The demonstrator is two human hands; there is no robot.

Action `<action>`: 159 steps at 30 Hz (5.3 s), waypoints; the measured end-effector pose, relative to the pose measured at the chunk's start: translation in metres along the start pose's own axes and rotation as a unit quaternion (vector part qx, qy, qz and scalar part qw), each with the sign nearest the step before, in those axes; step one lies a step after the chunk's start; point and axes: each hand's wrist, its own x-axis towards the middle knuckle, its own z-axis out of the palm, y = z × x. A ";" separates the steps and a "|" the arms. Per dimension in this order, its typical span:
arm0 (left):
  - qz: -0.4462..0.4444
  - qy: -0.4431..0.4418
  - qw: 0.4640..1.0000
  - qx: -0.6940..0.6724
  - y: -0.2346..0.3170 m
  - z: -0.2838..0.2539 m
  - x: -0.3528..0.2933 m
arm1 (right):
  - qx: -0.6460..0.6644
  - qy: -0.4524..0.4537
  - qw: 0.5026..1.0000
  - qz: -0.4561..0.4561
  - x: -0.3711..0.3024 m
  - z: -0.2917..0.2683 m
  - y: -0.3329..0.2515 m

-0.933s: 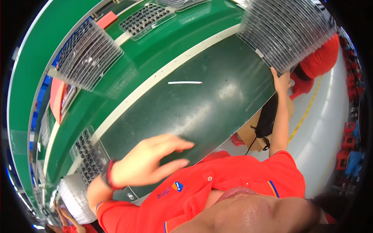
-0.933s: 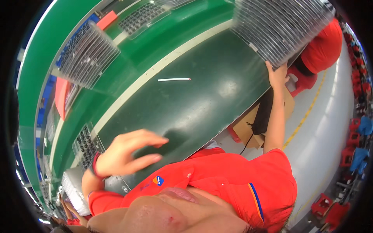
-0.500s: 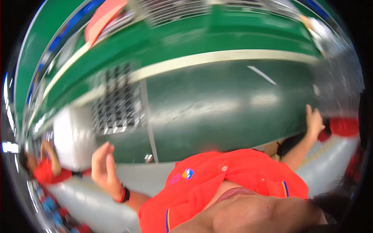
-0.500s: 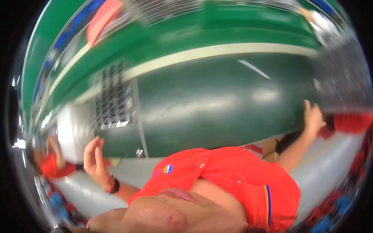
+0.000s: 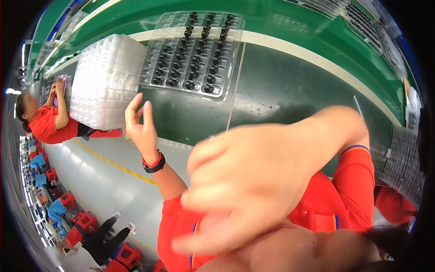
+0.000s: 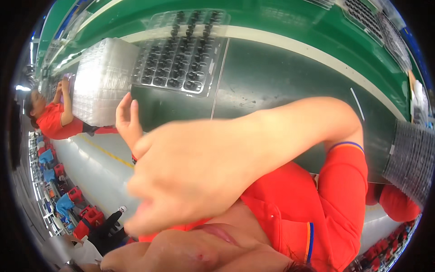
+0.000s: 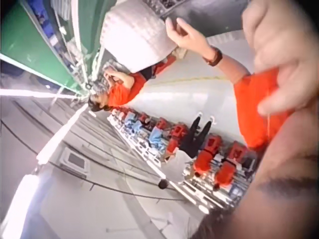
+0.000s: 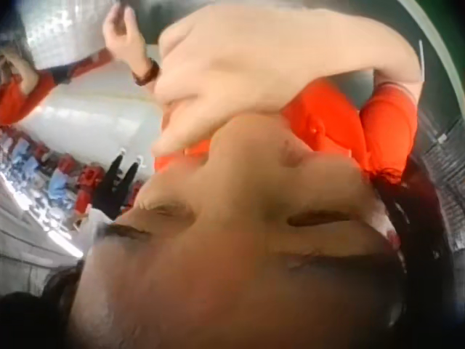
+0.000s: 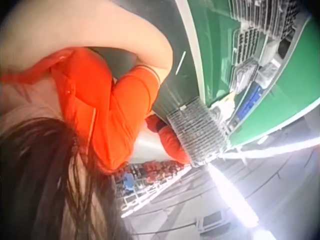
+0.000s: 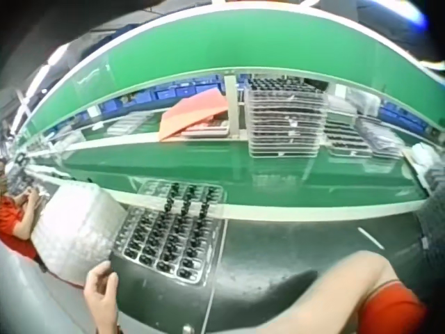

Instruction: Inspecting and marking small electronic components on a production line.

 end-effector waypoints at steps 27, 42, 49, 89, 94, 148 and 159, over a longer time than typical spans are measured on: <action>0.180 -0.063 0.931 0.311 -0.044 0.018 0.051 | -0.212 0.021 0.885 0.414 -0.147 -0.009 0.054; 0.057 -0.032 0.972 0.225 -0.050 0.025 0.073 | -0.199 0.087 0.847 0.485 -0.186 -0.012 0.043; 0.011 -0.121 0.974 0.193 -0.128 -0.012 0.111 | 0.120 0.227 0.788 0.560 -0.152 0.014 0.107; 0.194 -0.284 0.933 0.101 0.005 0.076 0.226 | -0.074 0.256 0.955 0.131 0.035 -0.093 -0.016; 0.300 -0.183 0.931 0.097 -0.043 0.152 0.270 | -0.046 0.484 0.870 -0.085 0.099 -0.025 0.004; 0.217 -0.122 0.966 0.067 -0.097 0.249 0.247 | -0.572 0.276 0.623 0.456 -0.140 -0.053 0.122; 0.215 -0.113 0.970 0.009 -0.081 0.236 0.245 | -0.743 0.103 0.532 0.392 -0.149 -0.066 0.078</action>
